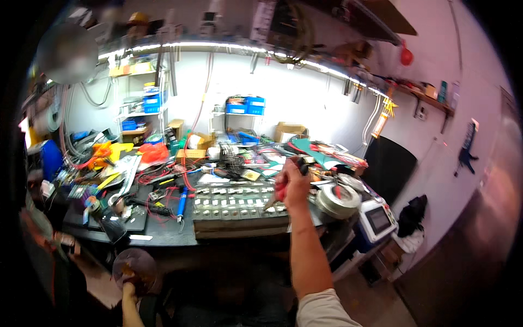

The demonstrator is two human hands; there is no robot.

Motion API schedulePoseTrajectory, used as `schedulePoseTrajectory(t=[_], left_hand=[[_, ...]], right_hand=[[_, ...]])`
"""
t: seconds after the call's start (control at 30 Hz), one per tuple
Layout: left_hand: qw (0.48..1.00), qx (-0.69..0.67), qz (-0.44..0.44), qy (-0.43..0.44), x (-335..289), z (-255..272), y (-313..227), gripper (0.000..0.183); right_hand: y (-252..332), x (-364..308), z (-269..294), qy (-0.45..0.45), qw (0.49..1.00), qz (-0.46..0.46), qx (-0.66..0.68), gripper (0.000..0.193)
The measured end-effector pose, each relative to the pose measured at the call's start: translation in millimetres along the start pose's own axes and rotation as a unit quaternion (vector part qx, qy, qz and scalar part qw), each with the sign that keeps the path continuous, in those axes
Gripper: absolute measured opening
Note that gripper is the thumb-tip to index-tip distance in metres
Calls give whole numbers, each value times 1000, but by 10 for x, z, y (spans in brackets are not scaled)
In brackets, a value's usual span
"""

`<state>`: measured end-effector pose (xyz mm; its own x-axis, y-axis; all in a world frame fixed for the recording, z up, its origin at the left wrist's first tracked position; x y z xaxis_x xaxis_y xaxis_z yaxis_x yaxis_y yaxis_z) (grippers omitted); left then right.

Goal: The person uses pliers to remove metal connectors and wires from a large battery pack component on a workbench.

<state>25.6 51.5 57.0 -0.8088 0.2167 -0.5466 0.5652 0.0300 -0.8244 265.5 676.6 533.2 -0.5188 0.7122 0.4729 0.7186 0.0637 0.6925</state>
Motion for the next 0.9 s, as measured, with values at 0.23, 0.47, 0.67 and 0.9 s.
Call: schedulePoseTrajectory(t=[0.23,0.47,0.67,0.9], left_hand=[[999,-4,37,-3,-306,244,42,27],[998,-1,36,-43,-478,79,10,35],[996,22,3,-86,-850,302,14,31],[955,235,46,-177,-1106,699,169,33]], right_hand=[[91,-232,15,-1,999,6,50,11],[244,-387,-366,57,989,75,-111,19],[131,-298,-365,56,997,25,-55,21],[49,-158,86,164,985,-26,48,34]])
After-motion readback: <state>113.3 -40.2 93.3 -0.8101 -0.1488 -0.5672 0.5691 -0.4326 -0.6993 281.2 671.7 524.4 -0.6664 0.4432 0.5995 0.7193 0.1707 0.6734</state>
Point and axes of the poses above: each hand's wrist, its own x-axis towards the middle knuckle, its own z-axis out of the back of the hand, y = z × x, the point moved 4 cm from there along x, towards the middle knuckle
